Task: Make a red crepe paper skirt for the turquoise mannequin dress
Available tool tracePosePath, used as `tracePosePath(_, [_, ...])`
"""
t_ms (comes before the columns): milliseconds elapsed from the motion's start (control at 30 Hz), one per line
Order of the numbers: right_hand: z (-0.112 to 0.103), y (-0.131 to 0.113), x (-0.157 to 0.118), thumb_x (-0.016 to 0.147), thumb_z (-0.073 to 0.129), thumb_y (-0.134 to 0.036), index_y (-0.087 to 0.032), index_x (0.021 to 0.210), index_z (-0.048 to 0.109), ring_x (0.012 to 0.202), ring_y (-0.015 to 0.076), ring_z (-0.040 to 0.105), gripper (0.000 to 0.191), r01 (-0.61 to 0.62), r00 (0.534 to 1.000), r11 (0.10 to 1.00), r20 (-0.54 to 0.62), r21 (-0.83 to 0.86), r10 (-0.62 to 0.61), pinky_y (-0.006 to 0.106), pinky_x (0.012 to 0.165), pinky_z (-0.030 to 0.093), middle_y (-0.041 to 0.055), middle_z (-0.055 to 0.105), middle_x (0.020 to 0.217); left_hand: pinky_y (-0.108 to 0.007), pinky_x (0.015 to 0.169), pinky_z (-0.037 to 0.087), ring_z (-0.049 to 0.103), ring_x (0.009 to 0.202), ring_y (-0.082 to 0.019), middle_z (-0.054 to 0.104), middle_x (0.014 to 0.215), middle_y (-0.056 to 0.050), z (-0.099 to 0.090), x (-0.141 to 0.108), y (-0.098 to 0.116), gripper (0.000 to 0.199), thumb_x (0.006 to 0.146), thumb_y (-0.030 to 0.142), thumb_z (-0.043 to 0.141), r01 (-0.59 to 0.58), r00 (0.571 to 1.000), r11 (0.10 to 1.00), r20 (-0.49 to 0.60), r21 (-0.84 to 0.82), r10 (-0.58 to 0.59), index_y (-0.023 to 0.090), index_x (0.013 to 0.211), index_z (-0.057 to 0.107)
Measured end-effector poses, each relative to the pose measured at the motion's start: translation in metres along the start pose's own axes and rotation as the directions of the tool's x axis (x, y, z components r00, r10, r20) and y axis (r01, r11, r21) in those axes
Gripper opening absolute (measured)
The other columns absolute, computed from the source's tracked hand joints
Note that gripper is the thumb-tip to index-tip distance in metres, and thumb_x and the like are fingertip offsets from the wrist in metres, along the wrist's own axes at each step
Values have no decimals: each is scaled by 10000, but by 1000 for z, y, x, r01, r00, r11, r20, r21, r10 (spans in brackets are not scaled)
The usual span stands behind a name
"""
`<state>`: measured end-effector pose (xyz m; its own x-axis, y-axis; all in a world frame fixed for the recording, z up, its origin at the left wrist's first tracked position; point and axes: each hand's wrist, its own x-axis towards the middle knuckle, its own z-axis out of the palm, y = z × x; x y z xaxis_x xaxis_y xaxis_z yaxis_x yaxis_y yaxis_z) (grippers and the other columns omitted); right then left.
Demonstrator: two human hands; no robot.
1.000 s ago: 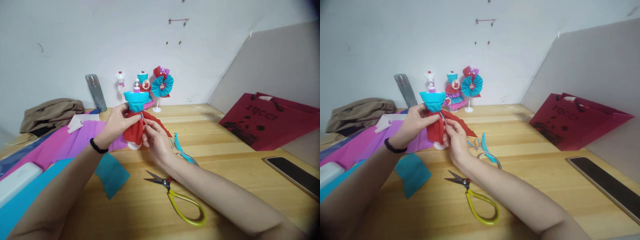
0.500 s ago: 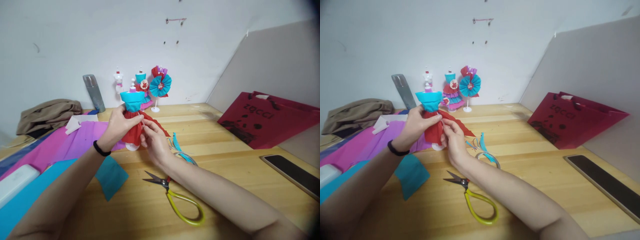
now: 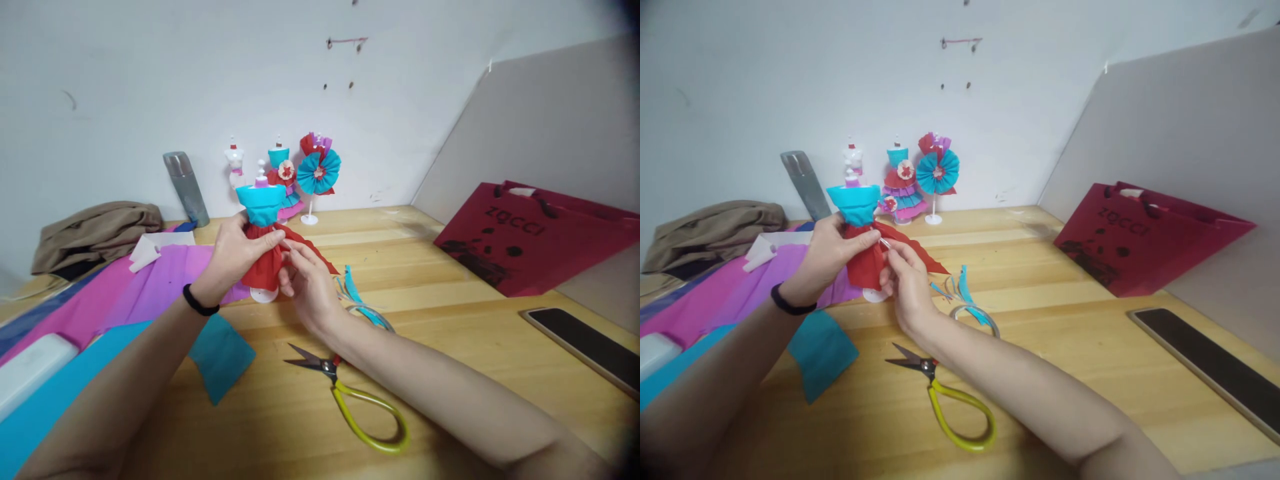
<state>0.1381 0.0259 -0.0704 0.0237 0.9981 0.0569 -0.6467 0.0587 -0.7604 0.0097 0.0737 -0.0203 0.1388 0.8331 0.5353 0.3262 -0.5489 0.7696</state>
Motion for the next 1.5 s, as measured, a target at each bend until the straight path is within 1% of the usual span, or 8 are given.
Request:
tracePosePath(133, [-3,2,1,788,703,-346,-215,992,709,443,85,453,242,8,1000,1000,17,-7,-8,218,407,269,-40,588,620,-349,758,526,665,802,-226,760,871,-62,0,1,-1,339,706,467,785,-9,1000,1000,11,-18,9,171,842,692])
tracePosePath(333, [-5,1,1,744,721,-319,-216,960,724,469,58,476,239,14,1000,1000,-3,14,-14,212,386,277,-23,637,804,-335,759,509,632,777,-203,727,837,-48,-3,-3,4,299,770,466,726,4,1000,994,17,-109,-2,178,805,654])
tracePosePath(567, [-2,2,1,707,738,-345,-209,943,730,468,57,485,273,-10,1000,999,-11,43,11,199,374,272,-27,628,784,-317,719,492,603,744,-185,671,753,-13,-4,-5,9,182,791,351,671,22,1000,989,18,-148,-20,185,748,609])
tracePosePath(867, [-5,4,1,720,740,-389,-208,970,737,466,59,467,309,29,999,999,14,24,-29,214,393,261,-14,644,802,-315,722,474,585,734,-177,651,749,-9,-4,-4,8,192,787,357,663,56,998,985,22,-162,-53,180,751,599])
tracePosePath(933, [-5,5,2,729,735,-383,-206,975,722,450,65,446,304,35,999,999,28,-14,-35,211,396,249,-23,633,727,-315,736,475,588,745,-177,652,760,-8,-3,-5,9,199,782,364,666,67,998,983,24,-171,-64,176,763,605])
tracePosePath(1067, [-6,7,5,774,706,-408,-201,983,694,420,91,408,294,16,999,998,42,-63,-14,205,411,243,-67,512,490,-311,741,467,579,748,-172,647,770,-9,-3,-6,10,220,768,379,675,82,997,979,23,-185,-79,168,773,613])
tracePosePath(1267, [-5,7,8,752,695,-407,-188,966,695,405,82,398,306,2,1000,999,18,-55,-1,209,403,240,-57,542,523,-316,725,458,565,727,-170,640,757,-10,-2,-5,9,209,760,372,675,72,997,980,22,-184,-69,174,763,608])
tracePosePath(1500, [-4,8,8,716,699,-421,-202,963,658,392,94,375,332,-24,1000,998,13,-61,25,205,410,224,-74,504,431,-321,714,464,565,719,-173,629,743,-8,-2,-6,9,206,762,372,667,63,998,984,25,-169,-60,187,734,581])
